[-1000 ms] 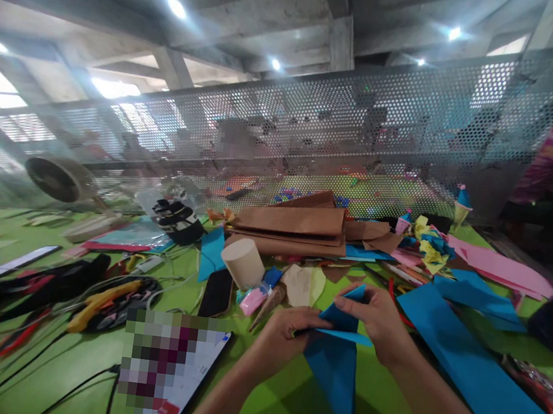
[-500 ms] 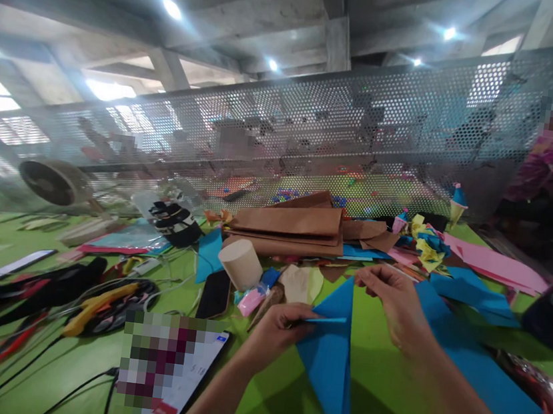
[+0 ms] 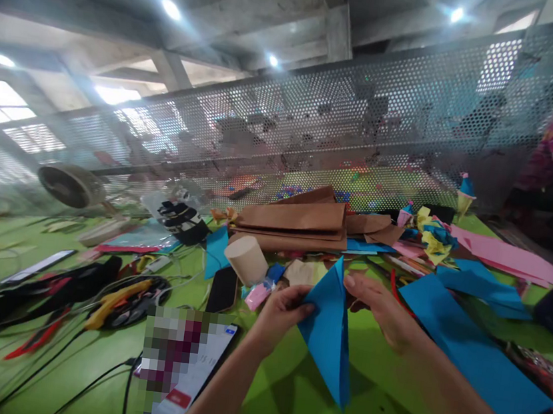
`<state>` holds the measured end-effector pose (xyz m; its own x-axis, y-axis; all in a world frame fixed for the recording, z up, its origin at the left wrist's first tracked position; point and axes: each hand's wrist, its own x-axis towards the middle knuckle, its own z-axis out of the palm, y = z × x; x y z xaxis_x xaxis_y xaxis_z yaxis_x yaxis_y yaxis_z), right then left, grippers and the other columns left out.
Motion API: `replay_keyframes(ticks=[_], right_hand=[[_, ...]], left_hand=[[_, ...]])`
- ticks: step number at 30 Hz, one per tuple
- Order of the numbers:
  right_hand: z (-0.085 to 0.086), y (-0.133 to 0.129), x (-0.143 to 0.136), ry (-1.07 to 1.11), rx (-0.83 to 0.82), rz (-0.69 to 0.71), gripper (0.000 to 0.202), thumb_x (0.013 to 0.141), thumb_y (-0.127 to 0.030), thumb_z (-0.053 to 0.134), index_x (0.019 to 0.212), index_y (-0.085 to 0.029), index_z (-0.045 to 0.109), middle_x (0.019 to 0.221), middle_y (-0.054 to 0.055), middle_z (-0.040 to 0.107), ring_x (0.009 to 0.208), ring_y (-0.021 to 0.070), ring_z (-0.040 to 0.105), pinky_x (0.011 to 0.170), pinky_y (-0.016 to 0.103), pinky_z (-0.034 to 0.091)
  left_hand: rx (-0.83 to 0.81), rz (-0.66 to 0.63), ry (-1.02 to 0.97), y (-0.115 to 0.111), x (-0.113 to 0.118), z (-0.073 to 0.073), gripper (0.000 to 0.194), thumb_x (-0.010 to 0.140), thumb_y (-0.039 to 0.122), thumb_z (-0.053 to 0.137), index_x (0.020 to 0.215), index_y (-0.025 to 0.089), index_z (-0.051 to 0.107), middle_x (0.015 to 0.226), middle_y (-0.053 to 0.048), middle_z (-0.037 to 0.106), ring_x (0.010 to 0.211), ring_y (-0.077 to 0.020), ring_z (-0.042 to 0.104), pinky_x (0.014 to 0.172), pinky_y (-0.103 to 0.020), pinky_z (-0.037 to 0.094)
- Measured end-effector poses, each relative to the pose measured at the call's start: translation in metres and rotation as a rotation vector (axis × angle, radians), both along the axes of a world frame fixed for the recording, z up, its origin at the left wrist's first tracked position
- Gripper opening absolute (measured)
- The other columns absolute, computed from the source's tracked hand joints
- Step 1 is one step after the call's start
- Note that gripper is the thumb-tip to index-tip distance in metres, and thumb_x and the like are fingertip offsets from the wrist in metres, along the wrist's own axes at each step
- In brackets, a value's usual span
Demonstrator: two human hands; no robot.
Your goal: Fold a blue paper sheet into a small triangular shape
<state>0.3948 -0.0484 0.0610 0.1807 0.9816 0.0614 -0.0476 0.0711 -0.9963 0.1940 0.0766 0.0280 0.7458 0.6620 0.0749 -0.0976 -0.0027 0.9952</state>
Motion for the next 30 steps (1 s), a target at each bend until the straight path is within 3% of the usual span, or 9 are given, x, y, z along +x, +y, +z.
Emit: replay_keyframes(ticks=[5, 9, 11, 14, 17, 24, 30], right_hand=[[-0.014, 0.013, -0.005, 0.067, 0.004, 0.004, 0.052, 0.068, -0.063, 0.089, 0.103, -0.026, 0.078, 0.099, 0.006, 0.077, 0.093, 0.0279, 0.070, 0.086, 0.041, 0.054], [-0.022, 0.015, -0.009, 0.071, 0.008, -0.124, 0.039, 0.072, -0.056, 0.089, 0.095, -0.025, 0.080, 0.101, 0.007, 0.080, 0.094, 0.0294, 0.072, 0.092, 0.046, 0.056], [-0.022, 0.013, -0.008, 0.064, 0.026, -0.163, 0.036, 0.076, -0.055, 0.087, 0.095, -0.026, 0.080, 0.102, 0.006, 0.080, 0.094, 0.0288, 0.072, 0.092, 0.046, 0.056], [-0.020, 0.010, -0.006, 0.074, 0.033, -0.224, 0.036, 0.075, -0.056, 0.087, 0.092, -0.026, 0.078, 0.097, 0.005, 0.079, 0.091, 0.0286, 0.071, 0.089, 0.045, 0.056], [-0.019, 0.009, -0.005, 0.083, 0.018, -0.271, 0.037, 0.071, -0.055, 0.091, 0.087, -0.025, 0.077, 0.091, 0.005, 0.078, 0.087, 0.0275, 0.069, 0.083, 0.042, 0.055], [-0.028, 0.011, -0.002, 0.117, 0.023, -0.404, 0.035, 0.067, -0.054, 0.093, 0.077, -0.025, 0.078, 0.079, 0.002, 0.074, 0.075, 0.0215, 0.063, 0.075, 0.037, 0.051], [-0.025, 0.010, 0.003, 0.081, -0.030, -0.393, 0.035, 0.062, -0.052, 0.095, 0.078, -0.027, 0.078, 0.076, 0.001, 0.073, 0.073, 0.0211, 0.062, 0.071, 0.036, 0.050]], left_hand=[[0.087, -0.027, -0.002, -0.003, 0.001, 0.002, 0.076, 0.080, 0.037, 0.086, 0.149, 0.019, 0.059, 0.094, -0.006, 0.074, 0.082, -0.0158, 0.065, 0.072, -0.023, 0.049], [0.119, -0.034, 0.056, -0.004, 0.000, 0.004, 0.077, 0.082, 0.040, 0.083, 0.150, 0.017, 0.056, 0.093, -0.005, 0.073, 0.080, -0.0164, 0.064, 0.070, -0.024, 0.048], [0.103, -0.027, 0.062, -0.002, 0.000, 0.003, 0.069, 0.083, 0.046, 0.082, 0.142, 0.015, 0.062, 0.096, -0.007, 0.073, 0.082, -0.0178, 0.065, 0.073, -0.026, 0.049], [0.123, 0.006, 0.074, 0.002, 0.001, 0.001, 0.048, 0.083, 0.051, 0.080, 0.108, 0.011, 0.074, 0.088, -0.006, 0.071, 0.080, -0.0167, 0.062, 0.073, -0.026, 0.047], [0.146, 0.039, 0.090, 0.004, 0.001, -0.001, 0.040, 0.082, 0.052, 0.079, 0.085, 0.012, 0.071, 0.072, -0.001, 0.062, 0.069, -0.0126, 0.053, 0.065, -0.024, 0.040], [0.125, 0.105, 0.057, 0.003, 0.003, 0.000, 0.040, 0.082, 0.053, 0.078, 0.083, 0.013, 0.068, 0.070, 0.001, 0.057, 0.067, -0.0118, 0.048, 0.062, -0.023, 0.034], [0.155, 0.193, 0.021, 0.008, 0.000, 0.000, 0.042, 0.086, 0.056, 0.074, 0.082, 0.015, 0.066, 0.066, 0.002, 0.053, 0.065, -0.0117, 0.046, 0.060, -0.023, 0.032]])
